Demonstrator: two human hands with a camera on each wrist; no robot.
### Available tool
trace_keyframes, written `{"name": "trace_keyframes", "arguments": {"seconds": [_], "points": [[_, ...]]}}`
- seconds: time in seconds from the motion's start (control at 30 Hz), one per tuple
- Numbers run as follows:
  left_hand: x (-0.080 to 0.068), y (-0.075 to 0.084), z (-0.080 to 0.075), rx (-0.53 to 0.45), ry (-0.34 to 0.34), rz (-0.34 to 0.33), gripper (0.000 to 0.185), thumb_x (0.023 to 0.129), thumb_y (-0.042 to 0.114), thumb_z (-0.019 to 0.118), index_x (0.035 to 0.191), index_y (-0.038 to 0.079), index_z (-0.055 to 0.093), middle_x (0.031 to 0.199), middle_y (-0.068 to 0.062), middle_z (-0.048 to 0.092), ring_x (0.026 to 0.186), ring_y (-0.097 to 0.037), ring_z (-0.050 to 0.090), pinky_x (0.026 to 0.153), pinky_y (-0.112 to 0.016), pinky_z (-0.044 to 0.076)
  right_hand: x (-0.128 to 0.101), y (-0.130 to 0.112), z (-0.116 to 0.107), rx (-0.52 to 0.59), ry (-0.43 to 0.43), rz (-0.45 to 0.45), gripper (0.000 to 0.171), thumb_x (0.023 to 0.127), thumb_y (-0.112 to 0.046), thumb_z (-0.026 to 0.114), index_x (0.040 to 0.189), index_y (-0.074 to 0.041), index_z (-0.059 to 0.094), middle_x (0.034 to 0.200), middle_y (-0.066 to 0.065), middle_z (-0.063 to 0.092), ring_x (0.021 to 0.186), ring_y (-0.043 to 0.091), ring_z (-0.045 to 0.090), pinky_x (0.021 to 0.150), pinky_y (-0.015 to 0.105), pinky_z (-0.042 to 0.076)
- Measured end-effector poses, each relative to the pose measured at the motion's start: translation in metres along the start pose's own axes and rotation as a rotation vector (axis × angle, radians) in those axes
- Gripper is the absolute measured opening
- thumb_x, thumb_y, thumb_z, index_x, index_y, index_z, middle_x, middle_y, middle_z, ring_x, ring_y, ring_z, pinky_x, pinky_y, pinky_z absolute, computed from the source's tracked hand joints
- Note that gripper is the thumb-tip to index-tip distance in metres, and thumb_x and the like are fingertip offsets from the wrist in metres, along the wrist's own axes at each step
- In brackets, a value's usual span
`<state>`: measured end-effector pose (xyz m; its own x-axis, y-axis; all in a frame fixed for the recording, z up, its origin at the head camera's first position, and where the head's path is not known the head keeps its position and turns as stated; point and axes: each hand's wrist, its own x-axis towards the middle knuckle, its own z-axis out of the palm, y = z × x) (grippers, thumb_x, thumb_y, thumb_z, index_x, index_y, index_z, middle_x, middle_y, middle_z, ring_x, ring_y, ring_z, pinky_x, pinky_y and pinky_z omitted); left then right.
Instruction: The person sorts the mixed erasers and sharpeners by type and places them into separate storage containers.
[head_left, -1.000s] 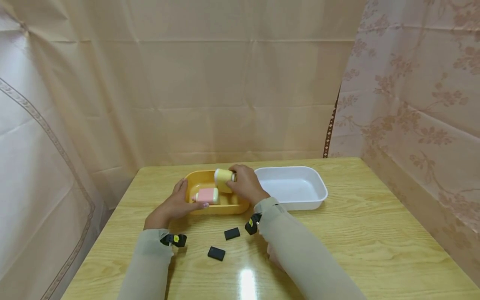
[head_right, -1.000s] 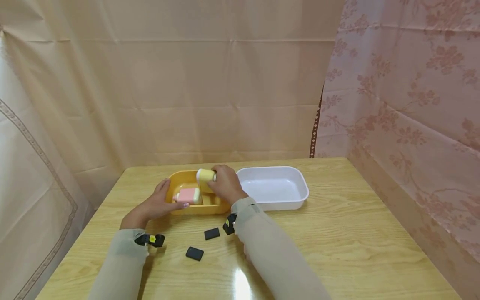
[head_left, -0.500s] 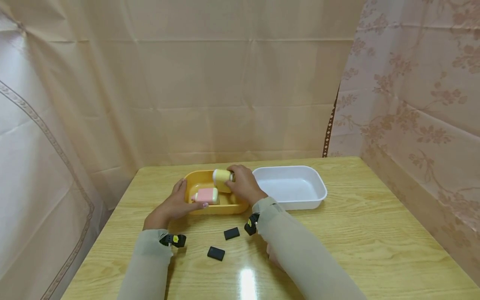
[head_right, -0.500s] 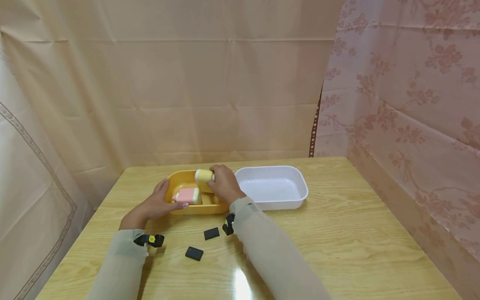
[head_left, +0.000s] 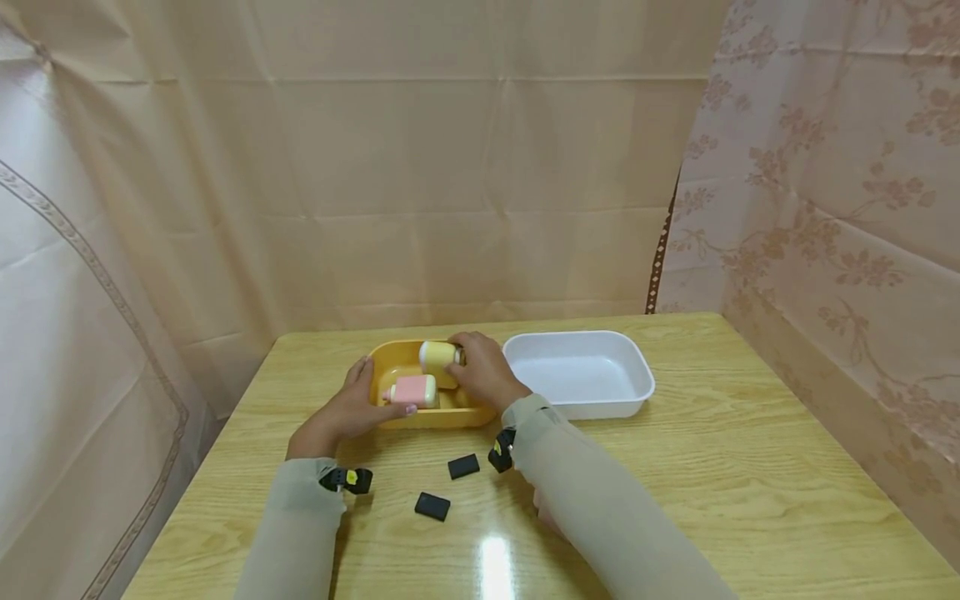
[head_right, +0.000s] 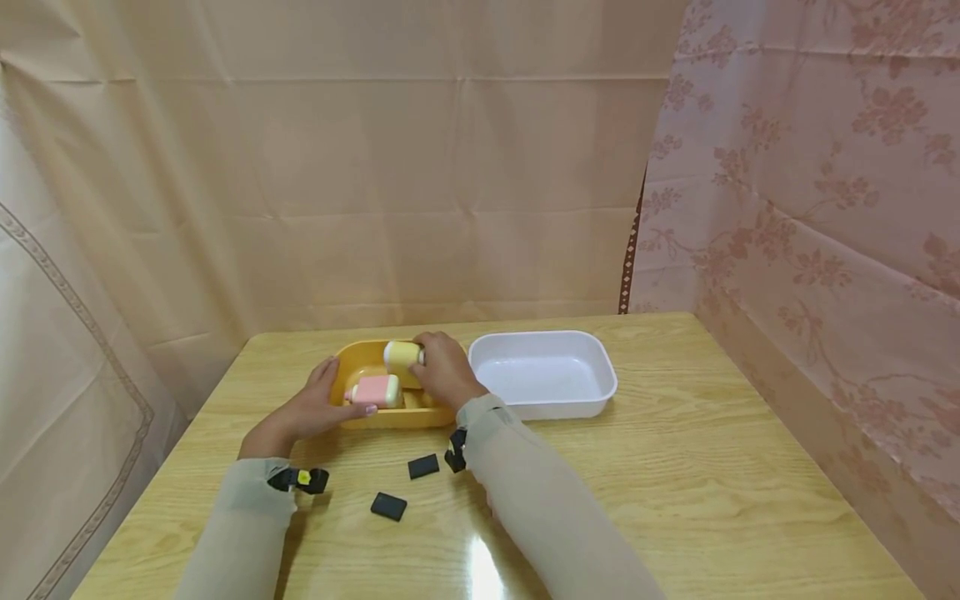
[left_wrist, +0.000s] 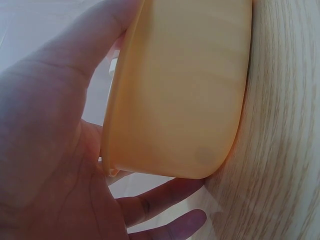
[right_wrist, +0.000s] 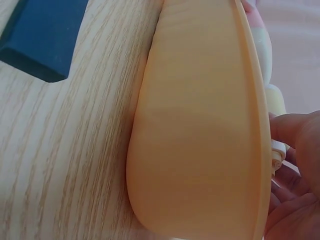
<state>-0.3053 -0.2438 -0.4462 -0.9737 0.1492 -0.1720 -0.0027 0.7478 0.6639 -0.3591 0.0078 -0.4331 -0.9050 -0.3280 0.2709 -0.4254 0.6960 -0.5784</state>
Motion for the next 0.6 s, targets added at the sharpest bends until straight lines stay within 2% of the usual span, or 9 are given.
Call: {"name": "trace_keyframes", "arguments": {"seconds": [0.4,0.6], "points": [[0.0010,-0.0010,0.0007,0.002,-0.002,-0.009,0.143,0.073,0.076,0.078,0.166,0.013,-0.010,0.173,-0.014,-0.013,0.158,-0.049,0.005,0.123,-0.067,0.014,0.0006,-0.0001,0.0029,0.052,-0.043,0.035,0.044,0.095,-0.019,0.076,0.136,-0.005,0.063,0.132,0.013,0.066,0.116,0.024,0.061,0.103,0.041,0.052],[0.0002,0.0003,0.0003,-0.002,-0.010,-0.002,0.142,0.075,0.076,0.077,0.166,0.012,-0.011,0.173,-0.015,-0.014,0.158,-0.050,0.003,0.123,-0.068,0.013,0.0013,0.0013,0.0061,0.056,-0.052,0.024,0.045,0.096,-0.019,0.076,0.136,-0.005,0.063,0.133,0.012,0.065,0.117,0.024,0.061,0.104,0.040,0.052]]}}
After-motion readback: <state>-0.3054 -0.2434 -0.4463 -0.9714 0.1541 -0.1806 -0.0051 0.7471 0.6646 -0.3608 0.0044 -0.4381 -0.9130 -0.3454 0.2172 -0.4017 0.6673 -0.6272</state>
